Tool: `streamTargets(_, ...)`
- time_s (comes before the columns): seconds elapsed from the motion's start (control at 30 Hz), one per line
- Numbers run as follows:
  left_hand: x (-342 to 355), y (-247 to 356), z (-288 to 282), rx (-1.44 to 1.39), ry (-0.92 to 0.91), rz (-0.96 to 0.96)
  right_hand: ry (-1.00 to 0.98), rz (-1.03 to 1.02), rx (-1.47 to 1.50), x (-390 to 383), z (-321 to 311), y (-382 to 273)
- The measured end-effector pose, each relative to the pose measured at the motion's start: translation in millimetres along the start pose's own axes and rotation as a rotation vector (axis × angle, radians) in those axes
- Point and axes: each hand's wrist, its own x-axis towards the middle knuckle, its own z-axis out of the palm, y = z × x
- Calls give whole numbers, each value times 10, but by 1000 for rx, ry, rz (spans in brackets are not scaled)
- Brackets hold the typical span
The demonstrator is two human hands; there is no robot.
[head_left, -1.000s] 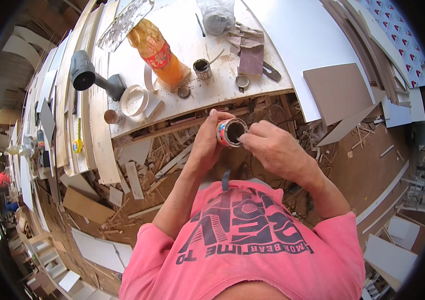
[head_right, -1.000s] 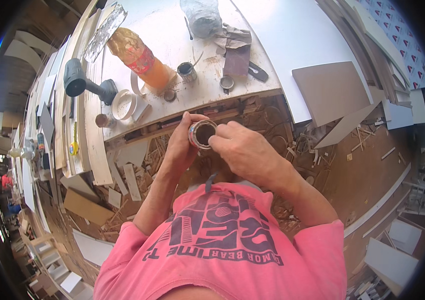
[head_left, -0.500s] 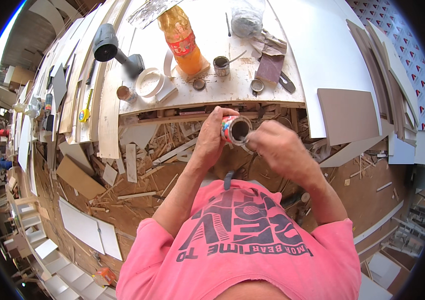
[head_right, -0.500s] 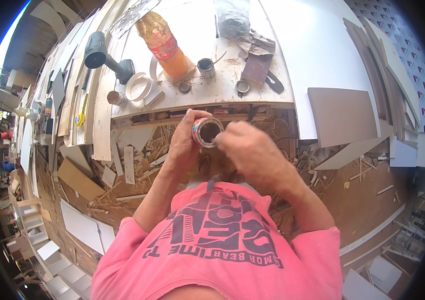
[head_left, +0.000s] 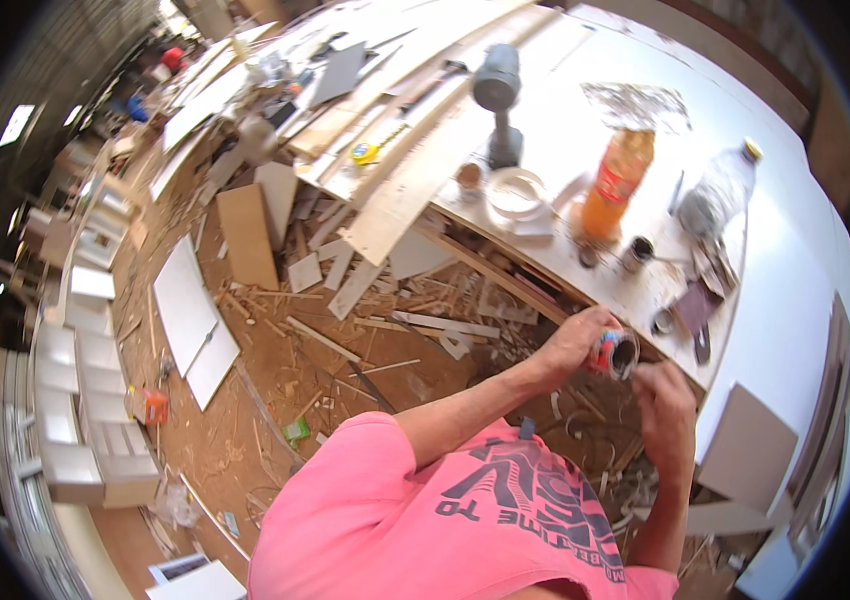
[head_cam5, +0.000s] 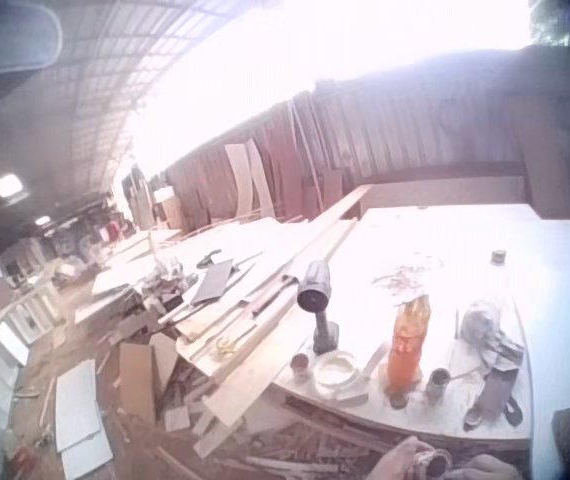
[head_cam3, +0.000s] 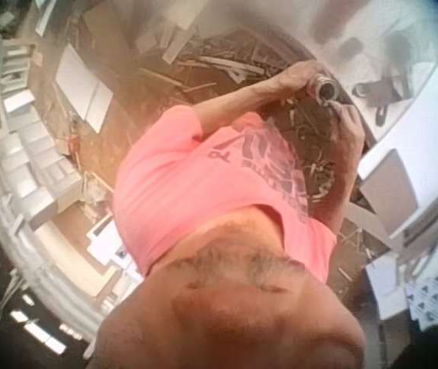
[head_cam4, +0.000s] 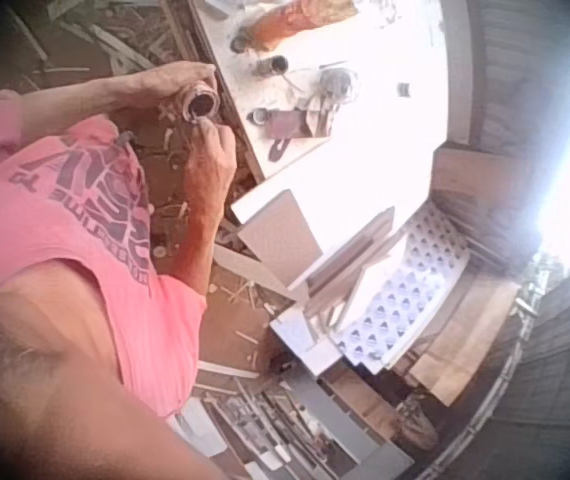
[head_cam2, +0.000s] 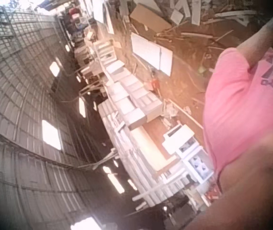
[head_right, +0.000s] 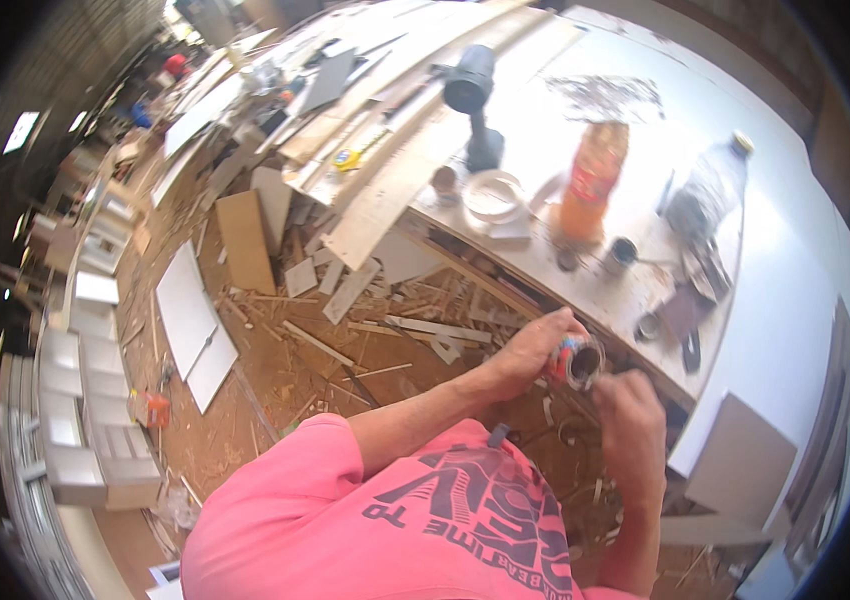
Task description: The person mixes a dark liquid in a small metal can using a thin stick while standing at a workbench in a cluttered workshop.
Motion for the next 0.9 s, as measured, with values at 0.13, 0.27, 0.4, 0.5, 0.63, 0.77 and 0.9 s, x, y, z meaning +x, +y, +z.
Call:
streamTargets(0.13,-94,21,57,-12,-68,-65,107,31,21,140,-19,-60)
streamTargets(0.27,81,86,3,-5,14,110,81,-76,6,70,-6,-96)
streamTargets(0.4,-97,137,23,-59,5,16,144,-56,-111,195,-89,-46)
streamTargets(0.5,20,210,140,-126,28,16,121,-191,-89,36,-79,27)
streamTargets(0.63,-27,99,250,-251,-82,-124,194,-136,-113,-64,-183,186)
streamTargets(0.77,72,129,224,-258,-122,-179,41,-149,-96,-176,-120,64)
streamTargets(0.9,32,94,292,-198,-136,-217,274,-133,-196,-93,-184,205)
